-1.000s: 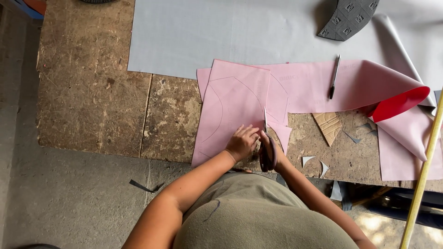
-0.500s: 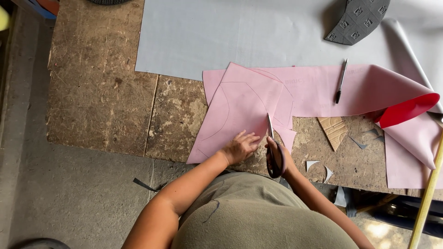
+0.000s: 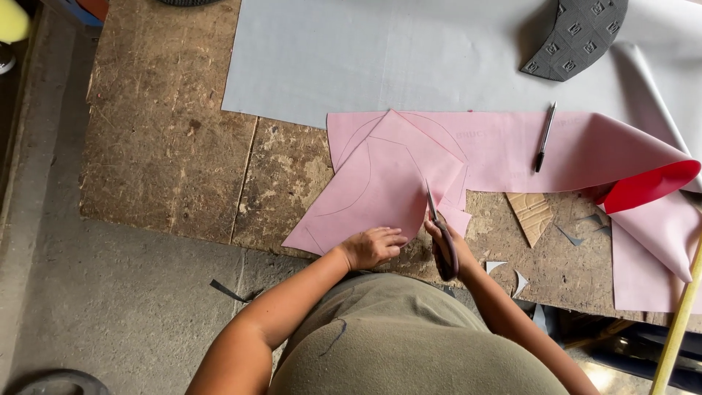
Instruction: Tracing a template onto pink upholstery material and cutting out the shapes with scissors
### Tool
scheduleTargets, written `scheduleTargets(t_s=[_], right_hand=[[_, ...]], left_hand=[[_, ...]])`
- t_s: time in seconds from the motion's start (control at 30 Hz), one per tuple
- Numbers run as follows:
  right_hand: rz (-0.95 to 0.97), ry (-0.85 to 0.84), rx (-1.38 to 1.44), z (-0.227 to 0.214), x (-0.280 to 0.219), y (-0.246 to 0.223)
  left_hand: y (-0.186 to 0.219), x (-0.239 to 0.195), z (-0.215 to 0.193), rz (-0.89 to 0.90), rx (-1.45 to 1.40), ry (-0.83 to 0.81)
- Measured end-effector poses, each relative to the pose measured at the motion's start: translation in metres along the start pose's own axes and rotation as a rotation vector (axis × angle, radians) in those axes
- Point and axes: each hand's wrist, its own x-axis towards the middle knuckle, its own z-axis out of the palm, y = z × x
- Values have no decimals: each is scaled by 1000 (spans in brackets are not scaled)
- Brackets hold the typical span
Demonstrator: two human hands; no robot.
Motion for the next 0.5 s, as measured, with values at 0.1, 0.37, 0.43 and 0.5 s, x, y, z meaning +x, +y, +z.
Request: scheduleTargets(t_s=[0.1,0.37,0.43,0.5], right_hand=[[16,1,-35,-4,8,-5],[6,-15,1,-15,17,-10],[1,-54,-51,-14,23,-18],[-7,-37,-90,-16,21,-25]], left_hand=[[7,2,-11,67,-10,52],[19,15,-45,126,7,154],[23,19,-54,194,-43,162],[27,24,-62,196,-46,169]])
